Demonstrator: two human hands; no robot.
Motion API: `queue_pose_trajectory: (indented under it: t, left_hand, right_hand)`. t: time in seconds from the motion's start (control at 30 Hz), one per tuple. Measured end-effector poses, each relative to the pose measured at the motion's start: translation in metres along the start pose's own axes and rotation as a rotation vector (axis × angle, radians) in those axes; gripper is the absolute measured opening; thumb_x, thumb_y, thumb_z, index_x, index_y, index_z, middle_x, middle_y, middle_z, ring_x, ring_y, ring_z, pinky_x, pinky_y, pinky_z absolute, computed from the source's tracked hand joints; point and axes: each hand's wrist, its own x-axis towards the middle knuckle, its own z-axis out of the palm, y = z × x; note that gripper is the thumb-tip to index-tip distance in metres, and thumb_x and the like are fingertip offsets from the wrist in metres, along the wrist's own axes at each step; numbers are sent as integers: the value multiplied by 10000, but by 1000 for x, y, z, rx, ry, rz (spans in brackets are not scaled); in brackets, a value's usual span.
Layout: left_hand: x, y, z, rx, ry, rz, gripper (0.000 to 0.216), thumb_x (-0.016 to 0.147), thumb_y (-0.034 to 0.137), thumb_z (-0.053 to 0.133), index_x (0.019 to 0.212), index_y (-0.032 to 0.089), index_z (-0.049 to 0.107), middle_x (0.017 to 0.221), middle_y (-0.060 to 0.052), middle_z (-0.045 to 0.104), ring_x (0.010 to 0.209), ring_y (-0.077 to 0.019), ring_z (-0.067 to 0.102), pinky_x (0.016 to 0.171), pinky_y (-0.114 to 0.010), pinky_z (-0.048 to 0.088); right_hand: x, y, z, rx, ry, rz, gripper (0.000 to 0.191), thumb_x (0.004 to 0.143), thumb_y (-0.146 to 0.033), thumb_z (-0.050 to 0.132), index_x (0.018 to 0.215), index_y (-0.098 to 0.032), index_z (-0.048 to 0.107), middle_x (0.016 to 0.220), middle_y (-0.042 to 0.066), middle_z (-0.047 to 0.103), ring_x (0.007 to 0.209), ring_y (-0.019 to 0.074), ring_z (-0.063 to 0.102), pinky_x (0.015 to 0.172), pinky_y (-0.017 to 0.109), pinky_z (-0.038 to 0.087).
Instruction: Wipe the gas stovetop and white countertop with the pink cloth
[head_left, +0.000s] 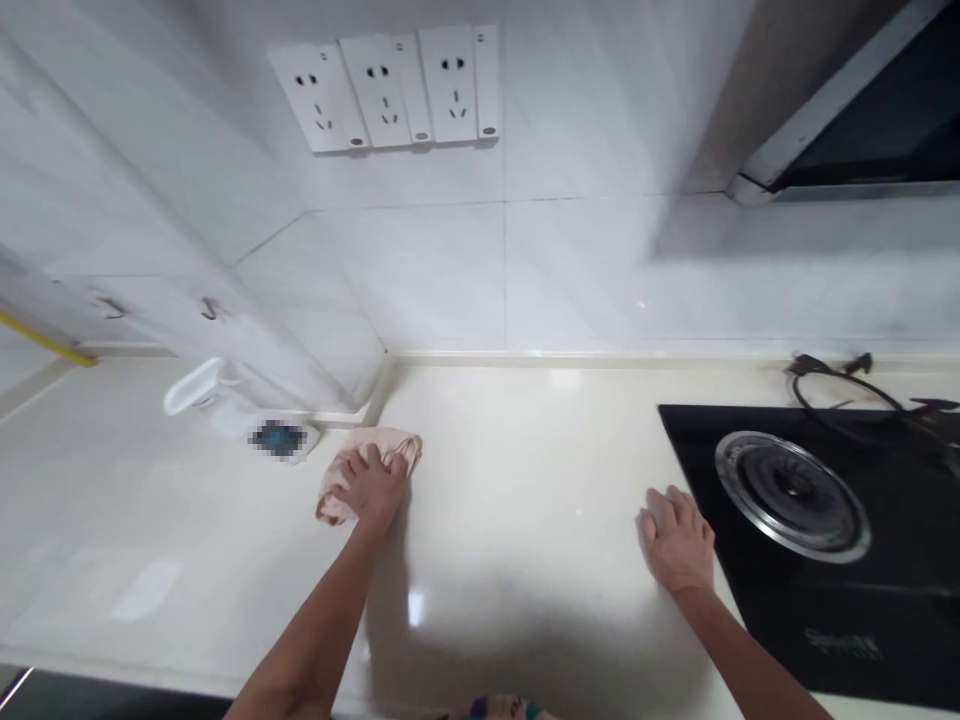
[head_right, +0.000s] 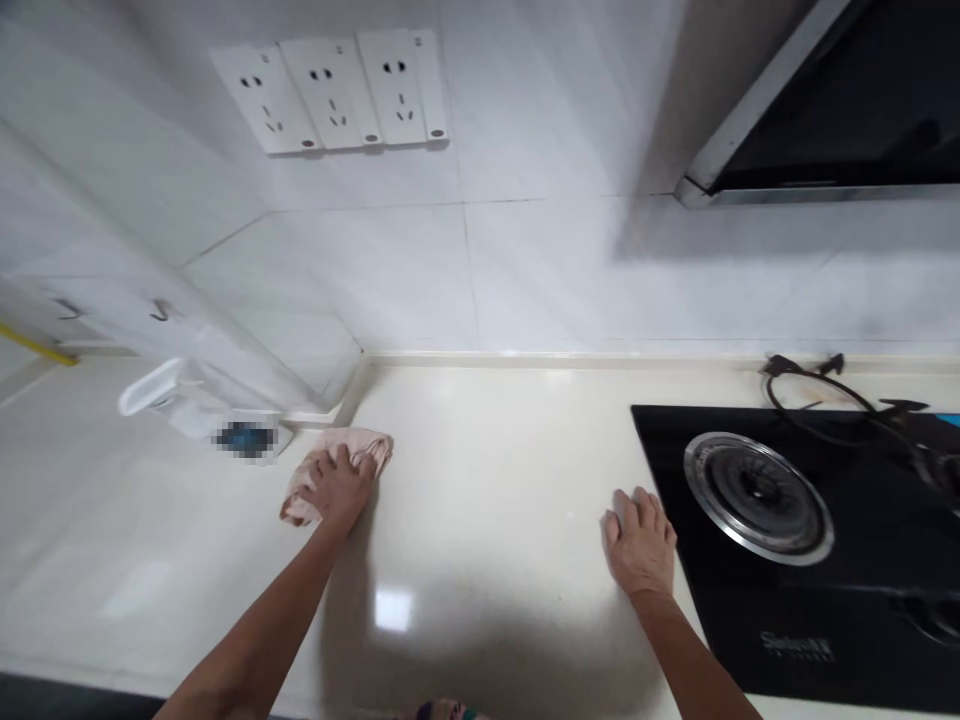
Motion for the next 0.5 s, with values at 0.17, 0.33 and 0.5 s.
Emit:
queue_pose_trajectory:
  t: [0.17, 0.33, 0.5]
  left_hand:
    - [0, 81, 19, -23, -62, 31, 742, 1004, 546, 487, 1579, 79, 436, 1667, -339, 329, 1538, -494, 284, 1154, -799, 222]
    - [-63, 150, 32, -55, -170, 462, 663, 1007, 440, 532, 1596, 142, 463, 1712, -248, 324, 1570, -445, 267, 1212, -745, 195]
    - [-166, 203, 41, -172, -336, 943, 725, 965, 505, 590, 1607, 193, 469, 1724, -219, 317, 1588, -449, 253, 1229, -755, 162]
  right_hand:
    - [4, -4, -4, 20, 12, 10, 445, 1066, -395, 377, 1343, -161, 635, 1511, 197, 541, 1449, 358, 430, 1106, 538, 424]
    - [6, -4, -2, 7, 2, 23, 431, 1068, -377, 396, 1356, -172, 643, 1523, 187, 537, 1461, 348, 421, 1120, 525, 415]
    - [8, -3, -3, -4, -10, 32, 420, 1075, -366, 395, 1358, -196, 654, 1522, 161, 546, 1456, 330, 429, 1121, 492, 414]
